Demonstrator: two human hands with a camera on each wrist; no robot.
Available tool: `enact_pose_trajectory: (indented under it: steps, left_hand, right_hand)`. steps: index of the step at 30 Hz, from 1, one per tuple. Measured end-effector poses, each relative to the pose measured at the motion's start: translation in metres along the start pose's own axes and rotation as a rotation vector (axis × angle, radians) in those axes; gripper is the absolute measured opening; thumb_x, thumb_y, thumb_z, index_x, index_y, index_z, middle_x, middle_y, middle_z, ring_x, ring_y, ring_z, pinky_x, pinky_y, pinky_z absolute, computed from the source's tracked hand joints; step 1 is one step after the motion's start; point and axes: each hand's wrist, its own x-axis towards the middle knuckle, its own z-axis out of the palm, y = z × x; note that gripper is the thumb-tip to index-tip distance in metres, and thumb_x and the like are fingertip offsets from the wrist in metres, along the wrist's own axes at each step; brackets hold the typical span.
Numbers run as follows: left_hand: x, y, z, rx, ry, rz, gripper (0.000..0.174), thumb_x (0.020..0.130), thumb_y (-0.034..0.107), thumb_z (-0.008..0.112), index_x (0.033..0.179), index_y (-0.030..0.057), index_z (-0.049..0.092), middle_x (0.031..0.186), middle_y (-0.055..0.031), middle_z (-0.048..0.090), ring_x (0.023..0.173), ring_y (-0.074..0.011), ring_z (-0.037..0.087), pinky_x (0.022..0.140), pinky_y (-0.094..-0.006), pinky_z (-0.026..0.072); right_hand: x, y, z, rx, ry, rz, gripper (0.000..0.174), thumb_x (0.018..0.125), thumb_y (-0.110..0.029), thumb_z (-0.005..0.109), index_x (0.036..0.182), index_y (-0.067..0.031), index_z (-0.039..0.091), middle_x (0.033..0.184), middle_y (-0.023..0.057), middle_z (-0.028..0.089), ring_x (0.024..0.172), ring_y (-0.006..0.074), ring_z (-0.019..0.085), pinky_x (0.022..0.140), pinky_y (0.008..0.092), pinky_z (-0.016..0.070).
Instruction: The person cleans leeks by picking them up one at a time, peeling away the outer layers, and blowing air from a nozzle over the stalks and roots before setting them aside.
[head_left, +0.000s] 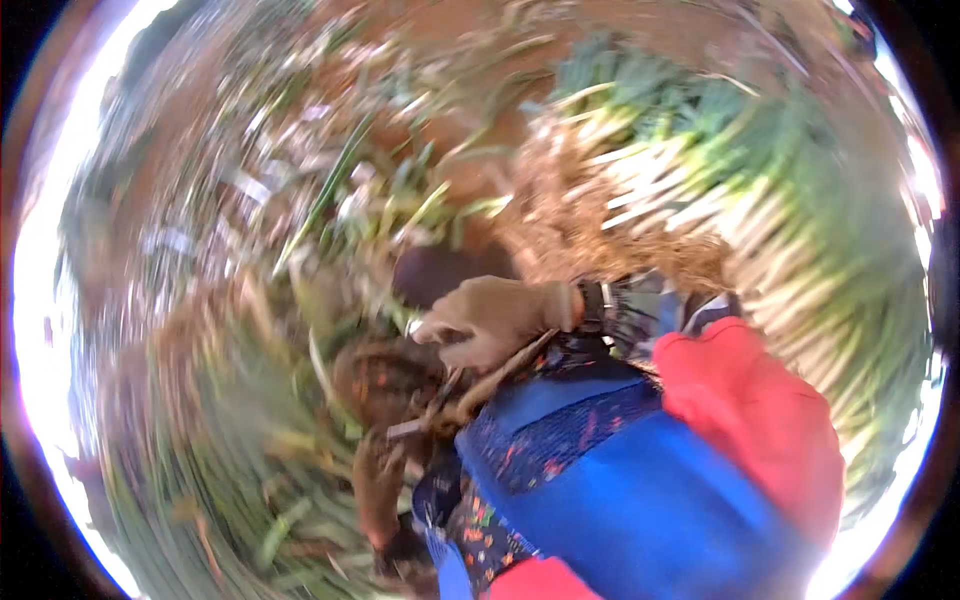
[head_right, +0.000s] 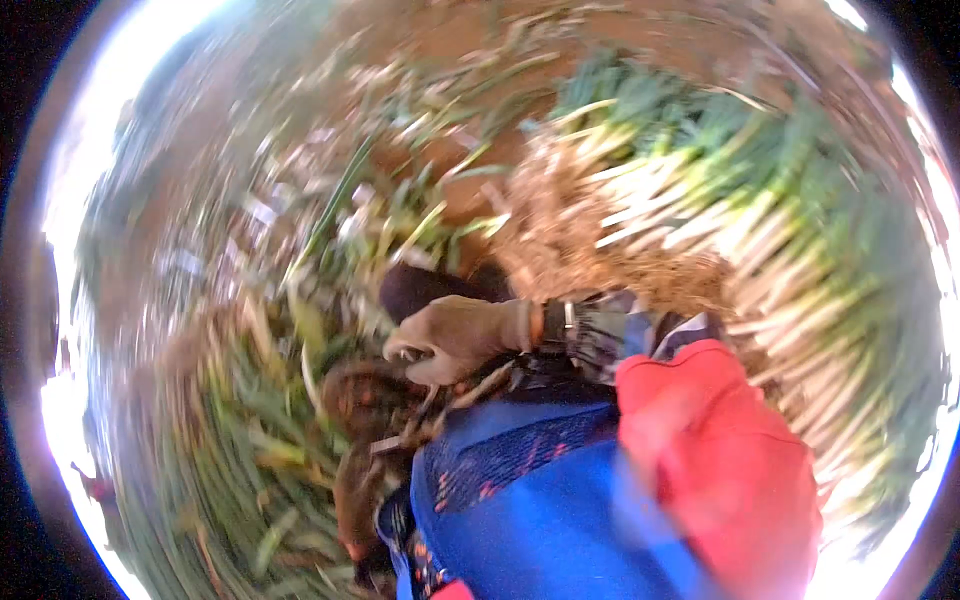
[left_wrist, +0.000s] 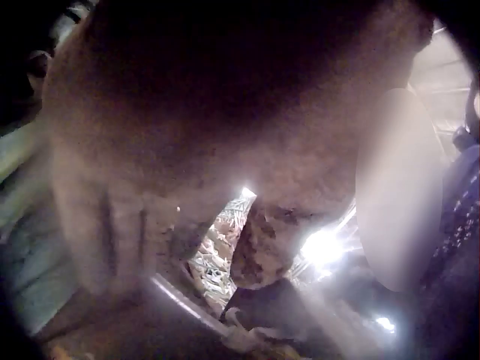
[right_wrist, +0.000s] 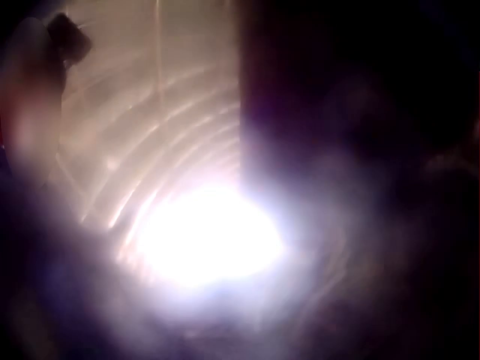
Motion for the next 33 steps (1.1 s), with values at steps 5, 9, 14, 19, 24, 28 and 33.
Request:
enact_pose_trajectory:
  steps: [5,9,14,19,24,28,33]
  left_hand:
    - [-0.013,-0.034,0.006,0.433,0.069,0.340,0.069,0.088,0.025,0.076,0.150,0.0097,0.050,0.135,-0.0213,0.064,0.130,-0.0366,0.059,0.108,-0.0431,0.0451]
    - [-0.012,-0.045,0.015,-0.026,0.056,0.029,0.054,0.093,0.020,0.072,0.143,0.0060,0.055,0.130,-0.0158,0.066,0.123,-0.0276,0.061,0.106,-0.0360,0.0467]
    - [0.009,-0.069,0.041,-0.196,0.193,0.229,0.045,0.093,0.027,0.070,0.131,0.0046,0.064,0.124,-0.0189,0.069,0.109,-0.0310,0.068,0.099,-0.0364,0.0507]
    - [-0.005,-0.024,0.028,-0.103,0.154,0.146,0.044,0.099,0.011,0.069,0.139,-0.0010,0.054,0.125,-0.0068,0.065,0.113,-0.0137,0.061,0.100,-0.0290,0.0484]
    - [-0.020,0.003,0.019,-0.642,0.328,0.323,0.046,0.099,0.008,0.068,0.141,-0.0016,0.051,0.123,-0.0071,0.065,0.108,-0.0137,0.063,0.093,-0.0277,0.0511]
    - [-0.019,0.028,0.001,-0.667,0.513,0.411,0.045,0.100,0.011,0.067,0.141,0.0007,0.052,0.118,-0.0060,0.066,0.101,-0.0119,0.063,0.084,-0.0250,0.0516]
    - [-0.012,0.048,-0.002,-0.933,0.294,0.488,0.037,0.101,0.017,0.067,0.132,-0.0028,0.058,0.108,-0.0051,0.068,0.089,-0.0094,0.064,0.076,-0.0255,0.0523]
  right_hand:
    - [0.007,0.006,0.066,-0.367,-0.499,-0.113,0.041,0.092,-0.049,0.065,0.103,-0.0102,0.072,0.089,0.0164,0.070,0.084,0.0403,0.071,0.072,0.0529,0.0578]
    - [0.020,-0.006,0.069,-0.359,-0.436,-0.096,0.048,0.089,-0.048,0.071,0.118,-0.0106,0.072,0.095,0.0133,0.069,0.091,0.0346,0.068,0.078,0.0476,0.0536]
    - [0.011,-0.003,0.060,-0.376,-0.397,-0.161,0.053,0.088,-0.052,0.072,0.118,-0.0090,0.071,0.096,0.0115,0.070,0.094,0.0354,0.066,0.081,0.0463,0.0522]
    - [0.007,0.019,0.079,-0.329,-0.615,0.001,0.057,0.085,-0.056,0.072,0.114,-0.0059,0.072,0.091,0.0205,0.071,0.086,0.0424,0.070,0.074,0.0492,0.0537]
    - [0.034,-0.004,0.051,-0.085,-0.292,0.089,0.031,0.088,-0.035,0.076,0.107,-0.0105,0.076,0.088,0.0189,0.074,0.083,0.0362,0.074,0.070,0.0436,0.0553]
    - [0.085,-0.053,0.040,0.054,-0.055,0.131,0.030,0.089,-0.024,0.073,0.113,-0.0068,0.075,0.099,0.0184,0.075,0.093,0.0324,0.075,0.077,0.0413,0.0565]
    - [0.105,-0.069,0.090,-0.092,-0.099,-0.284,0.048,0.089,-0.029,0.077,0.129,-0.0044,0.067,0.112,0.0189,0.074,0.102,0.0337,0.073,0.087,0.0414,0.0564]
